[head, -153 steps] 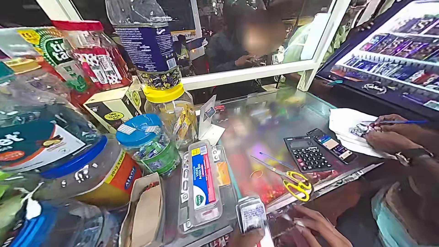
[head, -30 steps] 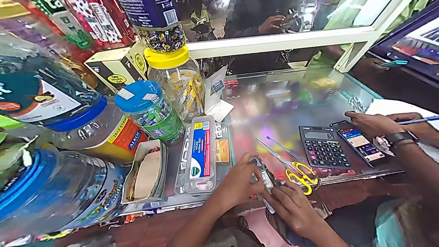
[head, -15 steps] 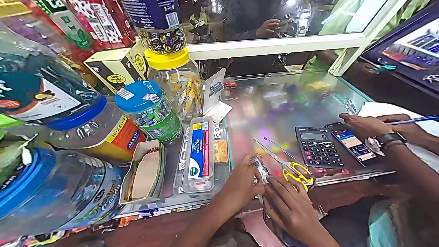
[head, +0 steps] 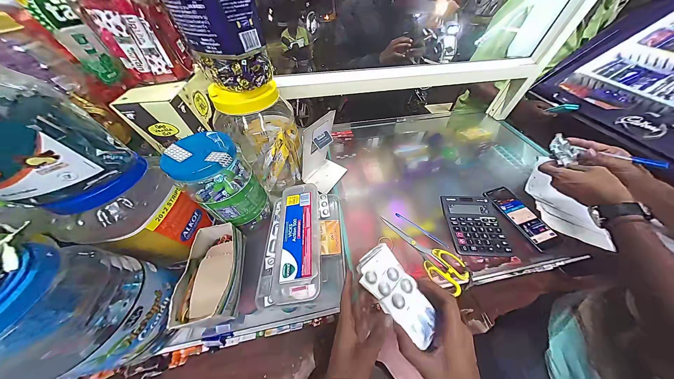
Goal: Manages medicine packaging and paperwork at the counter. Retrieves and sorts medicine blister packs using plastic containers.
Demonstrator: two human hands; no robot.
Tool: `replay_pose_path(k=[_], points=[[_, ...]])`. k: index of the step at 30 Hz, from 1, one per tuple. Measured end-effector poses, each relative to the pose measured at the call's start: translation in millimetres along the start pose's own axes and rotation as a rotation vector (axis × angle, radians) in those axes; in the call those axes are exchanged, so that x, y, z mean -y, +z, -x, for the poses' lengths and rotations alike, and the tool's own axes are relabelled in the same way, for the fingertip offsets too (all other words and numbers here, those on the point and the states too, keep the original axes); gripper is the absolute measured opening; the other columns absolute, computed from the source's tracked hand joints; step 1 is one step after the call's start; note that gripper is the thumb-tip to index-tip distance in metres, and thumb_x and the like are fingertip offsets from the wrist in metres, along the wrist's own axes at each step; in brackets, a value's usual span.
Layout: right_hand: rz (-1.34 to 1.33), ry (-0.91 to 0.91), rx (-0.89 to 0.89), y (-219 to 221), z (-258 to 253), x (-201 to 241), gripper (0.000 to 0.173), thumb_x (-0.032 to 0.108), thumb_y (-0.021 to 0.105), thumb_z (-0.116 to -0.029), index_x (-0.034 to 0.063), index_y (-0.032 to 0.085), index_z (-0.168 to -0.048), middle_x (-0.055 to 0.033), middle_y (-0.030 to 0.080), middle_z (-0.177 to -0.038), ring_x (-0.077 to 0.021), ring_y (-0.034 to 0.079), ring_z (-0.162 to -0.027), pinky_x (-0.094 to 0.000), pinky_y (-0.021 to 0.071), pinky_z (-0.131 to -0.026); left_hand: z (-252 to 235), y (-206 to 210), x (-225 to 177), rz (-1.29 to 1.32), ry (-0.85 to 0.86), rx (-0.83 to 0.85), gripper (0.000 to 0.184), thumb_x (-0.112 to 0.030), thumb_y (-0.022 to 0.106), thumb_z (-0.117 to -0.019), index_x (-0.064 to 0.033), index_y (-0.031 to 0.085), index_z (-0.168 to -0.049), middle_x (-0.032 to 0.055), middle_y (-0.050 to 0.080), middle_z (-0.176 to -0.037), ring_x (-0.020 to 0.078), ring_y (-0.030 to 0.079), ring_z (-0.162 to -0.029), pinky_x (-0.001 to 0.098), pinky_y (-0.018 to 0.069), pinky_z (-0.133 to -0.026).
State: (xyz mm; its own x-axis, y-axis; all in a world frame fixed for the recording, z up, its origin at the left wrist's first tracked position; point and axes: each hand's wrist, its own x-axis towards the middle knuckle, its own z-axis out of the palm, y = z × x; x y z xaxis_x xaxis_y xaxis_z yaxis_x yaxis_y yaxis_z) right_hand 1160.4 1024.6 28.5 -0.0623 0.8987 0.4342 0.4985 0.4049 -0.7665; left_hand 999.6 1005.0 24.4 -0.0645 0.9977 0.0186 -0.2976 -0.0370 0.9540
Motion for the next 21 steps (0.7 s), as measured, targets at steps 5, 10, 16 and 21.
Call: replay_pose_path(k=[5, 10, 16, 21], points=[[-0.059, -0.149, 0.143, -2.9, -33.7, -17.3, 0.032, 0.042, 0.067, -0.0941, 0.013, 0.078, -0.101, -0.0021, 0.075, -0.111, -0.0112, 0.068, -0.109, -0.0302, 0.0564, -0.093, 9.4, -1.4, -22.9, 0.369, -0.402, -0.197, 0.031, -0.007, 0.053, -0.1022, 0.0011, 0.044, -0.131, 0.0101, 0.072, -0.102, 0.0193, 0.073, -0.092, 0.0378, 0.0617, -0.086], [0.478, -0.213, 0.28, 23.0, -92.1, -46.5, 0.017, 0.014, 0.072, -0.0924, 0.0088, 0.081, -0.106, -0.0205, 0.071, -0.101, -0.045, 0.065, -0.099, -0.0575, 0.0543, -0.082, 20.1, -21.0, -12.7, 0.398, -0.506, -0.062, 0.028, -0.009, 0.048, -0.1042, 0.0026, 0.047, -0.129, 0.017, 0.073, -0.106, 0.028, 0.073, -0.098, 0.0433, 0.0603, -0.09], [0.619, -0.019, 0.171, -8.7, -128.8, -53.4, 0.017, 0.003, 0.066, -0.0941, -0.0064, 0.075, -0.106, -0.0338, 0.066, -0.111, -0.057, 0.059, -0.109, -0.0704, 0.0466, -0.087, 34.9, -36.5, -12.1, 0.402, -0.461, -0.062, 0.03, -0.017, 0.037, -0.1078, 0.0023, 0.047, -0.13, 0.0148, 0.073, -0.105, 0.0258, 0.074, -0.095, 0.0421, 0.0606, -0.089], [0.751, -0.009, 0.267, -8.6, -140.4, -57.3, 0.019, 0.001, 0.068, -0.0915, -0.0132, 0.067, -0.105, -0.0383, 0.065, -0.104, -0.0595, 0.062, -0.102, -0.0738, 0.0462, -0.083, 38.4, -48.4, -15.0, 0.474, -0.428, -0.038, 0.065, -0.047, 0.01, -0.1098, -0.0007, 0.05, -0.131, 0.0116, 0.072, -0.1, 0.0215, 0.073, -0.087, 0.0358, 0.0629, -0.079]])
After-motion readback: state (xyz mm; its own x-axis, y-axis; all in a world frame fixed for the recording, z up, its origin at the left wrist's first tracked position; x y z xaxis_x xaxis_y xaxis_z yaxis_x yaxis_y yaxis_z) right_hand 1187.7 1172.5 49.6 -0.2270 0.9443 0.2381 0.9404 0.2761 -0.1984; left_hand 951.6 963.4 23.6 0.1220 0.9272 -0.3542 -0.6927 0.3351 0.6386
